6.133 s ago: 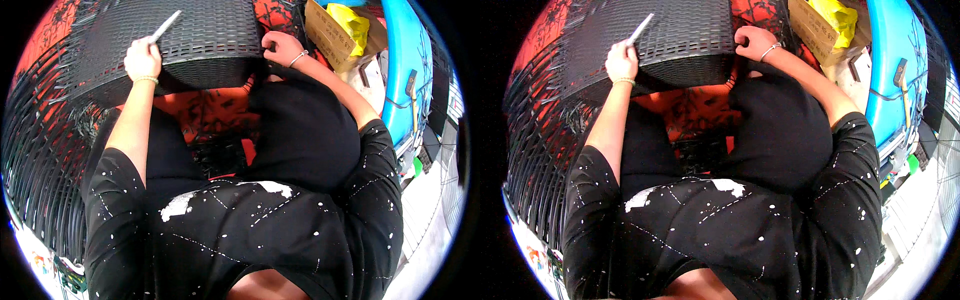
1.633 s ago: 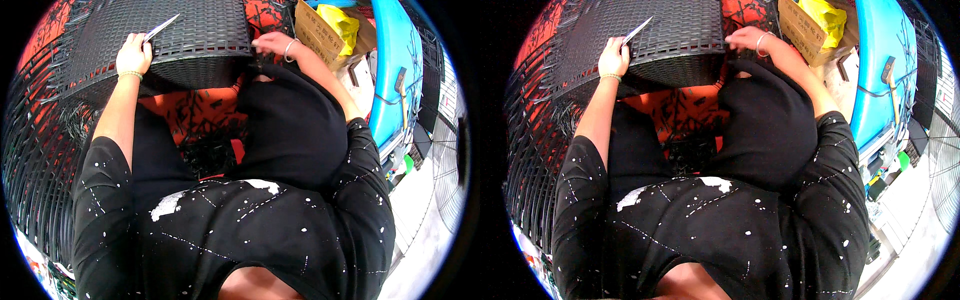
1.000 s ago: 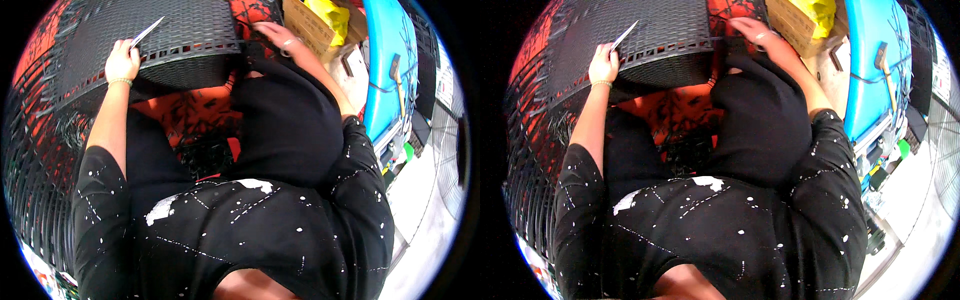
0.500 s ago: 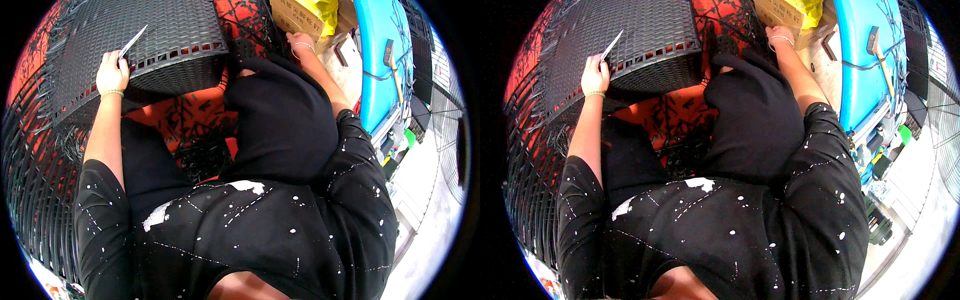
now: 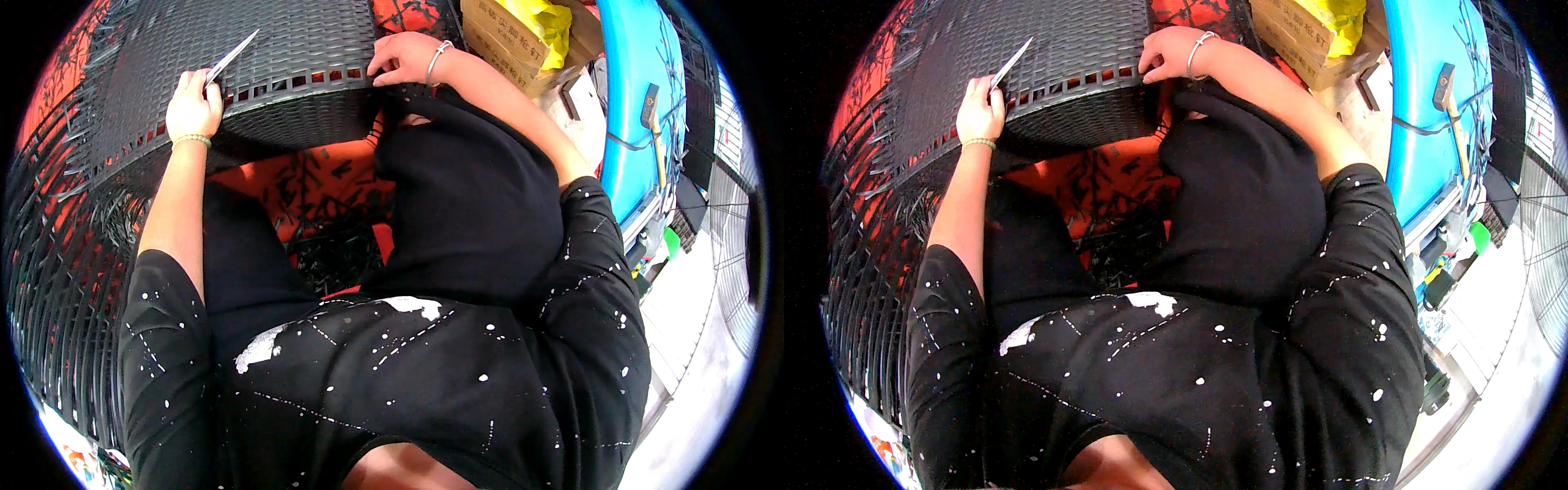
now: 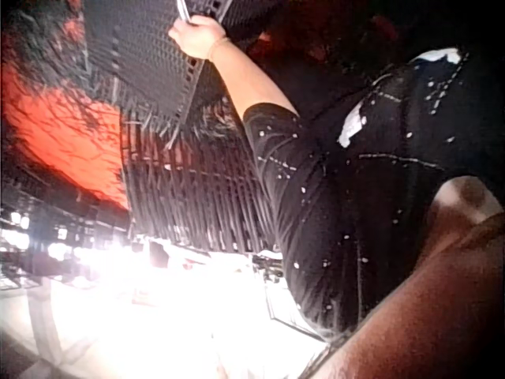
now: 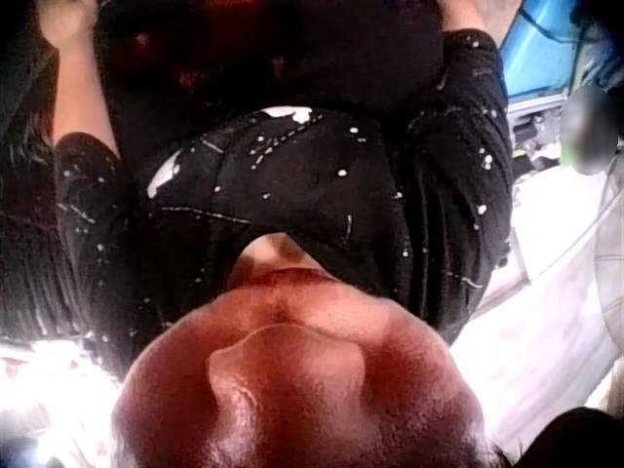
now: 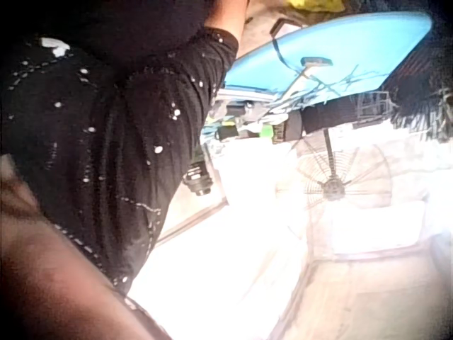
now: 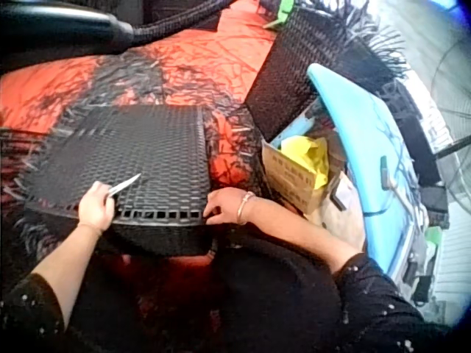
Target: The person weaves black wicker strips into a rectangular wicker object using a metal tool to tuck and secure the strips. They repeatedly insert, pull, and trim the strips along the edges of the object while sitting on the floor.
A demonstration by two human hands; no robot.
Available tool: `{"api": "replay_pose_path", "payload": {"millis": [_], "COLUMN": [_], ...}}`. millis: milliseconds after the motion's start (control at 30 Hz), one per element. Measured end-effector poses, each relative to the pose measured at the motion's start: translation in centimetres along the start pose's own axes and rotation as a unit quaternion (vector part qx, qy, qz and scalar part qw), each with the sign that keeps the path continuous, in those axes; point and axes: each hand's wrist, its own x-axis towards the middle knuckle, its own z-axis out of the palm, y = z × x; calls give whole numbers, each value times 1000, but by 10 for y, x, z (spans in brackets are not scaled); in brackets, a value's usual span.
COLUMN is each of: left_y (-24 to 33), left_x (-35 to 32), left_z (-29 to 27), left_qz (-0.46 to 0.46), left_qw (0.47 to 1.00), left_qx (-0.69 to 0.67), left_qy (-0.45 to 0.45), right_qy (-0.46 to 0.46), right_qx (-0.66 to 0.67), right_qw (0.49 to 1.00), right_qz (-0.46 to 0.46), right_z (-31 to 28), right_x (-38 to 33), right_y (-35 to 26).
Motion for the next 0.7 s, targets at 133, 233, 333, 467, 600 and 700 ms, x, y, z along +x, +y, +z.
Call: {"api": "replay_pose_path", "payload": {"millis": [133, 233, 333, 467, 600, 700], "left_y": [-1, -1, -2, -7, -3, -5], "left_x": [-1, 1, 0, -1, -1, -2], "left_z": [1, 1, 1, 4, 2, 0], "left_qz": [3, 9, 10, 14, 8, 11], "left_qw": [1000, 1000, 1000, 1000, 1000, 1000], "left_qx": [-2, -1, 5, -4, 2, 2], "left_qy": [7, 11, 13, 20, 5, -2], "right_qy": [-15, -61, -76, 18, 111, 99], "right_qx": [-81, -158, -232, -229, -76, 138], "right_qw": [996, 986, 969, 973, 991, 985], "right_qz": [-43, -5, 24, 24, 2, 29], "right_z": [-6, -6, -3, 8, 20, 25], "right_x": [8, 19, 29, 17, -1, -13], "right_y": [-4, -12, -24, -32, -4, 24]}}
